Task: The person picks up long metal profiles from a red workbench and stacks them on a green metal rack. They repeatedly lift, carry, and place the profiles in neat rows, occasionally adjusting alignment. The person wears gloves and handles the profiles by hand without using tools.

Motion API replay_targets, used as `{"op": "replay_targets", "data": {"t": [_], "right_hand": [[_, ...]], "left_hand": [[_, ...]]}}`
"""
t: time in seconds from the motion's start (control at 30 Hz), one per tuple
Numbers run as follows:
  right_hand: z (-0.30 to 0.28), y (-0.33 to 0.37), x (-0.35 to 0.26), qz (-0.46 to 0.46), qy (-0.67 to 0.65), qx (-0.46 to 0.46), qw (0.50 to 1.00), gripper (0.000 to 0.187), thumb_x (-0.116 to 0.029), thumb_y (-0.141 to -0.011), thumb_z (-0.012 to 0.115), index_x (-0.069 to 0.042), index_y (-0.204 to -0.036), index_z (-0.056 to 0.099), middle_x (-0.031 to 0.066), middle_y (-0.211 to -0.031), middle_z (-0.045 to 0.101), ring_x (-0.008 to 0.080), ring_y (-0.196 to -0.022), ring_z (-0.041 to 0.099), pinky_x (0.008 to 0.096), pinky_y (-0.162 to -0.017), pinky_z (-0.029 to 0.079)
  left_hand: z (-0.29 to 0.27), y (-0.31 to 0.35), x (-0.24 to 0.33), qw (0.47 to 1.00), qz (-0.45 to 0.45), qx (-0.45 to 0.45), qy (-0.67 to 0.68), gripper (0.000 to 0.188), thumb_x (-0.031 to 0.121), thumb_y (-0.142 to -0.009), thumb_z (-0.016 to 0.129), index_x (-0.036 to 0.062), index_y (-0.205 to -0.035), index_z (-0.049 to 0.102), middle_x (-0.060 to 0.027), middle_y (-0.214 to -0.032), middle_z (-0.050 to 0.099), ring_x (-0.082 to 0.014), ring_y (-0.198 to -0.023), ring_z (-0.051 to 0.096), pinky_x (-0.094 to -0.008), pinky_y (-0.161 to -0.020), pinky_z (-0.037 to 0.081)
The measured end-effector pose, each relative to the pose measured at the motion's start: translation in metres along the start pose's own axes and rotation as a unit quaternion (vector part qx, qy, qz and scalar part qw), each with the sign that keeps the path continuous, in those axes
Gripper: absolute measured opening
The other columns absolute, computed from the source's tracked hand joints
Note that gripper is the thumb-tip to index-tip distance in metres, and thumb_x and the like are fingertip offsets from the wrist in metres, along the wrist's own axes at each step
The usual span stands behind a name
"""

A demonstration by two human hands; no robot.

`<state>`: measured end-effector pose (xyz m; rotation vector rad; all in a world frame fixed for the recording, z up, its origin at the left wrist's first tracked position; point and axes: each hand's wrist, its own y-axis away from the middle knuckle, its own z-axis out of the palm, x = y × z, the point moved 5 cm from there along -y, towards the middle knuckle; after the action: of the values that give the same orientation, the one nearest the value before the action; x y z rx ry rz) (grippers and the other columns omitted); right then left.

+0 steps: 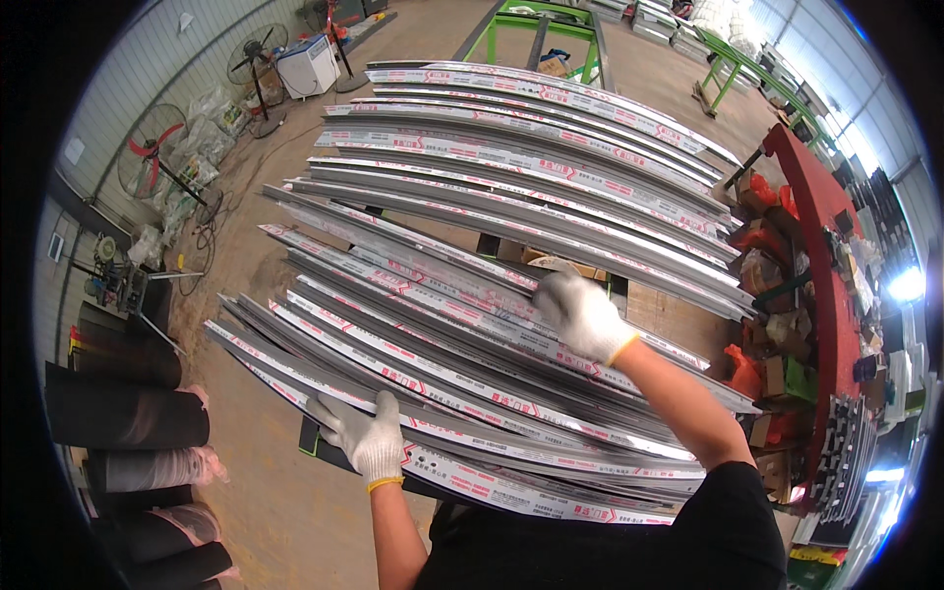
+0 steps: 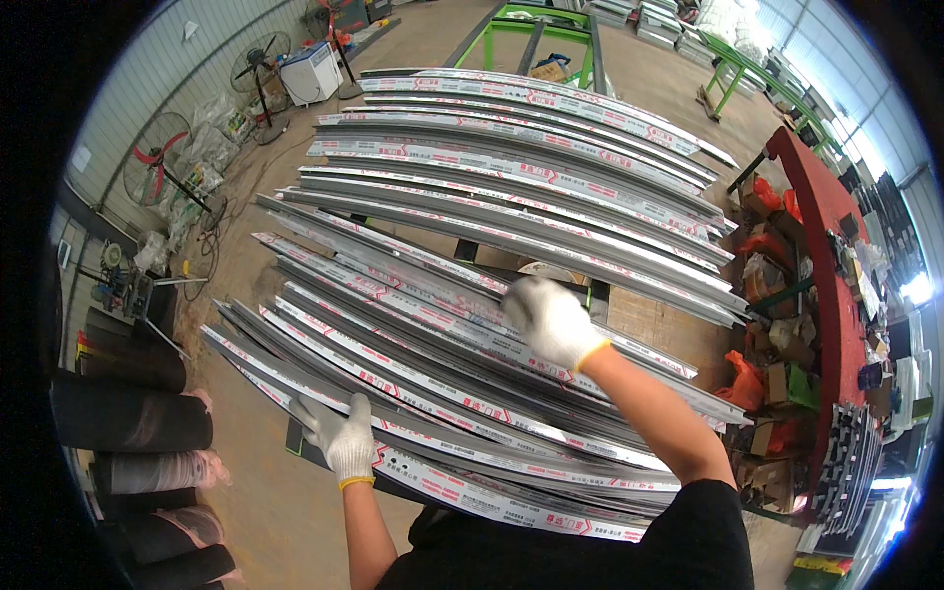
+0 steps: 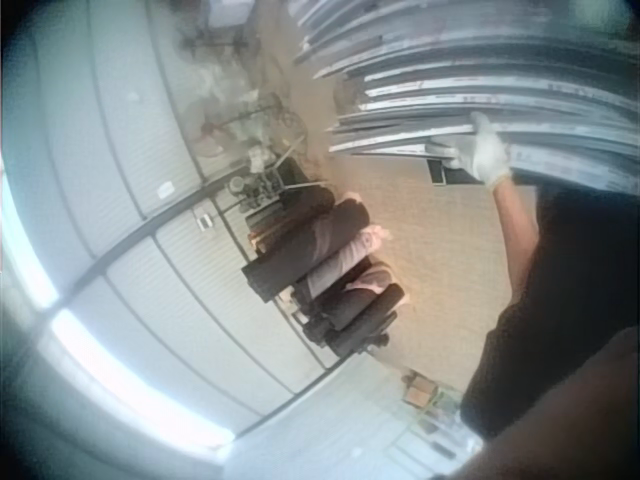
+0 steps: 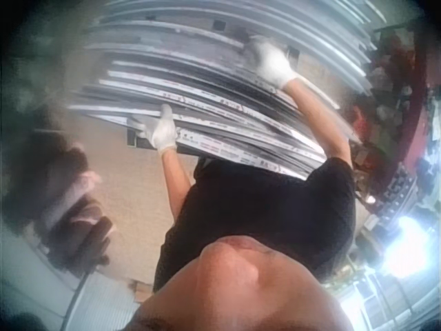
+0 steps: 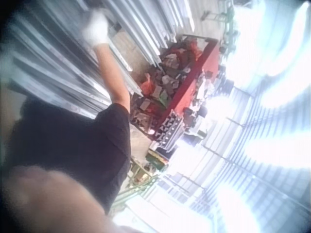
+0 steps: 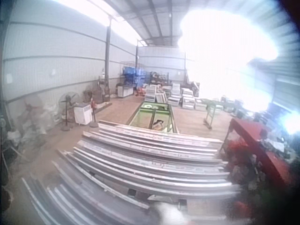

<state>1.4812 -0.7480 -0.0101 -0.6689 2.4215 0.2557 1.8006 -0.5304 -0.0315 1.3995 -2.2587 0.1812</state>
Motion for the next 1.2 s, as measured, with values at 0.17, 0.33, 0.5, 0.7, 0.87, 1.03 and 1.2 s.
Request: {"op": "replay_targets", "data": {"t": [0.17, 0.33, 0.5, 0.7, 0.87, 1.03, 1.2], "right_hand": [[-0.004, -0.048, 0.024, 0.049, 0.074, -0.104, 0.991, 0.065, -0.053, -0.107, 0.057, 0.001, -0.142, 0.068, 0.0308, -0.138, 0.069, 0.044, -0.126, 0.07, 0.0495, -0.113, 0.053], [0.007, -0.069, 0.025, 0.081, 0.158, -0.125, 0.976, 0.078, -0.063, -0.105, 0.058, 0.002, -0.148, 0.064, 0.0368, -0.135, 0.069, 0.0446, -0.13, 0.069, 0.0494, -0.112, 0.053], [0.012, -0.065, 0.028, 0.158, 0.143, -0.206, 0.955, 0.081, -0.066, -0.105, 0.058, 0.008, -0.137, 0.069, 0.0388, -0.132, 0.069, 0.0451, -0.129, 0.068, 0.0502, -0.109, 0.055], [0.017, -0.057, 0.027, 0.082, 0.101, -0.155, 0.979, 0.078, -0.062, -0.104, 0.062, 0.011, -0.131, 0.071, 0.0323, -0.133, 0.072, 0.0446, -0.126, 0.069, 0.0485, -0.11, 0.053], [0.012, -0.048, 0.042, 0.071, -0.077, -0.072, 0.992, 0.078, -0.044, -0.092, 0.081, 0.004, -0.15, 0.061, 0.0247, -0.13, 0.075, 0.0359, -0.125, 0.072, 0.0409, -0.11, 0.054], [-0.003, -0.056, 0.032, 0.049, 0.099, -0.067, 0.992, 0.063, -0.043, -0.088, 0.084, 0.006, -0.127, 0.073, 0.0331, -0.121, 0.076, 0.0452, -0.118, 0.074, 0.0492, -0.106, 0.057], [-0.023, -0.044, 0.011, 0.03, 0.242, 0.092, 0.965, 0.049, -0.034, -0.09, 0.085, -0.001, -0.123, 0.073, 0.0253, -0.117, 0.074, 0.0415, -0.114, 0.072, 0.0512, -0.097, 0.058]], "left_hand": [[0.0, 0.0, -0.001, 1.0, 0.004, 0.012, -0.008, 0.109, 0.037, -0.087, 0.076, -0.0031, -0.171, 0.02, -0.0261, -0.181, 0.018, -0.0581, -0.155, 0.032, -0.0611, -0.122, 0.045], [-0.001, 0.001, 0.0, 1.0, -0.002, 0.007, -0.002, 0.108, 0.037, -0.087, 0.076, -0.0029, -0.171, 0.02, -0.0258, -0.181, 0.016, -0.0579, -0.155, 0.033, -0.061, -0.123, 0.045], [-0.002, 0.003, 0.002, 1.0, -0.008, -0.007, -0.012, 0.109, 0.038, -0.089, 0.076, -0.003, -0.171, 0.019, -0.026, -0.181, 0.015, -0.058, -0.156, 0.032, -0.0605, -0.123, 0.044], [-0.001, 0.001, 0.001, 1.0, 0.011, 0.003, -0.014, 0.11, 0.038, -0.089, 0.076, -0.0028, -0.172, 0.017, -0.0259, -0.182, 0.015, -0.0599, -0.155, 0.031, -0.0613, -0.124, 0.043], [0.0, 0.003, 0.002, 1.0, 0.008, -0.014, -0.008, 0.109, 0.038, -0.09, 0.076, -0.0033, -0.172, 0.016, -0.0266, -0.181, 0.014, -0.0615, -0.154, 0.03, -0.063, -0.125, 0.042], [-0.005, 0.005, 0.003, 1.0, 0.014, -0.008, 0.022, 0.108, 0.034, -0.091, 0.076, -0.0016, -0.172, 0.014, -0.0269, -0.181, 0.014, -0.0623, -0.156, 0.026, -0.064, -0.126, 0.04], [-0.002, 0.004, 0.002, 1.0, 0.012, -0.01, 0.013, 0.109, 0.034, -0.091, 0.077, -0.0006, -0.172, 0.014, -0.0259, -0.181, 0.013, -0.0617, -0.158, 0.023, -0.0638, -0.126, 0.041]]}}
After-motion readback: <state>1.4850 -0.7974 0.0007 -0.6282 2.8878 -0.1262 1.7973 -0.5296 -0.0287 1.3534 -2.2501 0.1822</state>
